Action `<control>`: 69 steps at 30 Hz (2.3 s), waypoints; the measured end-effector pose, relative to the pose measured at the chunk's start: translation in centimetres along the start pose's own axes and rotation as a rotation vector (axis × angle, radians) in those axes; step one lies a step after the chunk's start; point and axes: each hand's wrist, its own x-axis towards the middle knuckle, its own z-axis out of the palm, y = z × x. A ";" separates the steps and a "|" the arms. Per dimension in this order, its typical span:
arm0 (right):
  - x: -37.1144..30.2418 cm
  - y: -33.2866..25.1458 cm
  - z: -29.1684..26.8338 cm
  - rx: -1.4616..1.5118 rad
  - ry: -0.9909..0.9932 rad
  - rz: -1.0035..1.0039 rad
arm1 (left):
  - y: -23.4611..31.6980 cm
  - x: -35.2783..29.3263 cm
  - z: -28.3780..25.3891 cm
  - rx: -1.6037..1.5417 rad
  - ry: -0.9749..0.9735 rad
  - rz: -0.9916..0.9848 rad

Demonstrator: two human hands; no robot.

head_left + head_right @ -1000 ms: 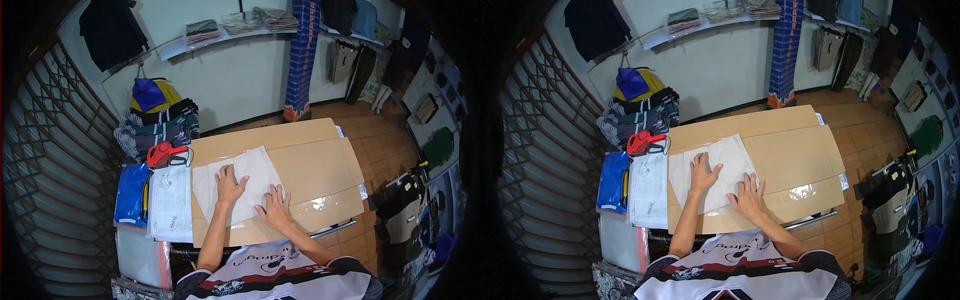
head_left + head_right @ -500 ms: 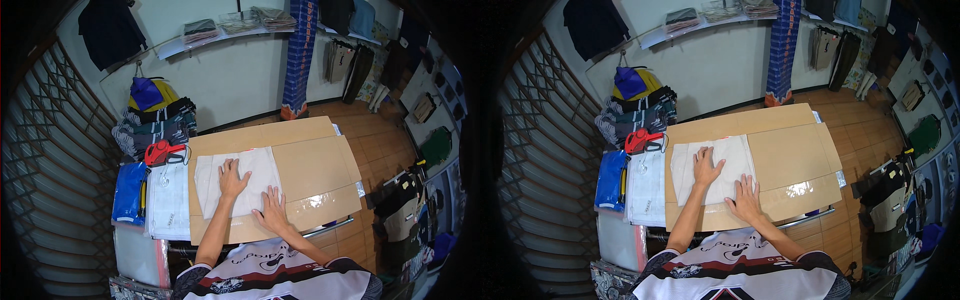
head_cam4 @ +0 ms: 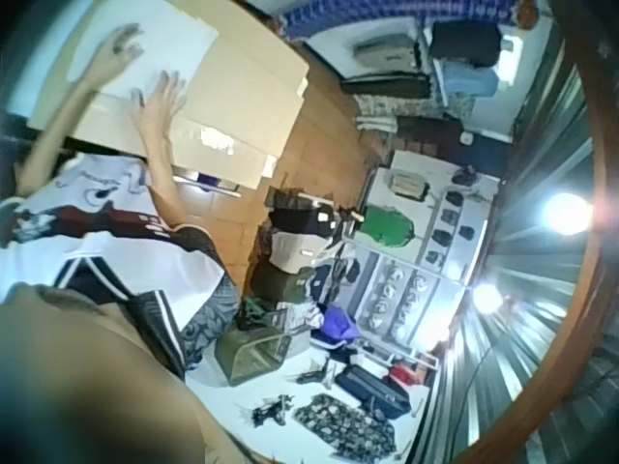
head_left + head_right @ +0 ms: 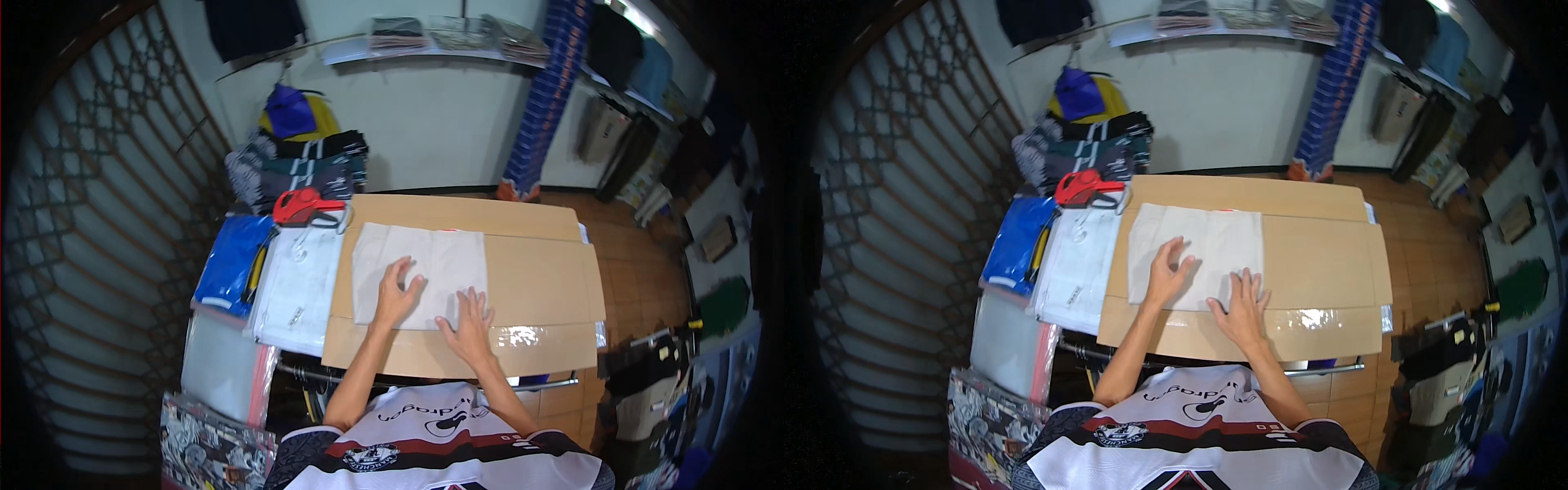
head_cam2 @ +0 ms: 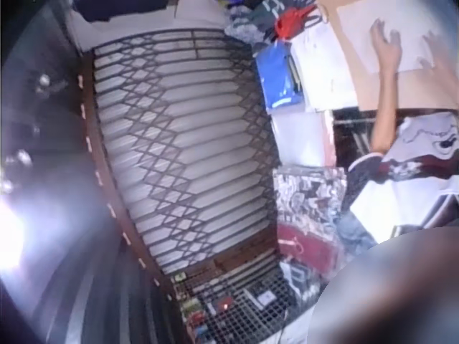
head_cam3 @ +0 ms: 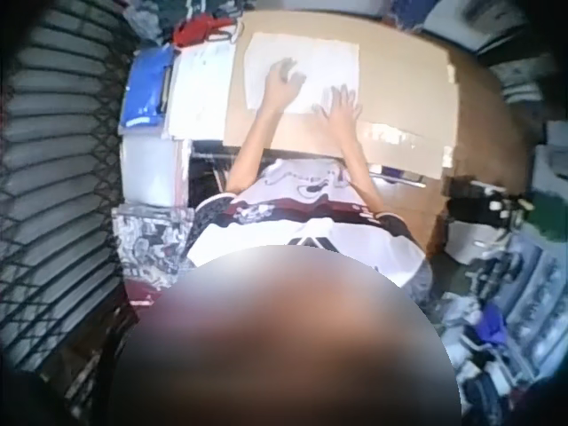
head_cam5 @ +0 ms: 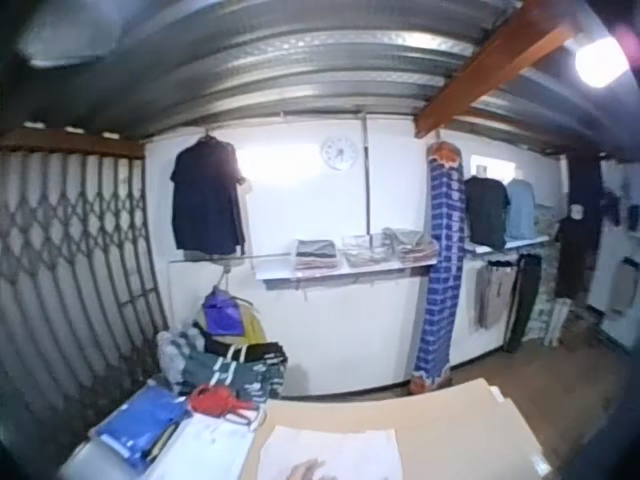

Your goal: Folding shirts and pants and placing them into clear plastic zip-lock bags at a packing station.

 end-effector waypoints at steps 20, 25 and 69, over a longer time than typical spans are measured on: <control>11.7 -3.6 5.4 -0.310 0.021 -0.039 | -7.3 -20.7 -27.6 0.936 0.919 -0.580; 11.6 -4.1 5.4 -0.304 0.013 -0.039 | -11.0 -23.5 -29.8 0.947 0.925 -0.685; 4.6 16.0 -10.0 0.799 0.069 0.090 | 7.7 -7.4 15.1 -0.045 -0.148 -0.280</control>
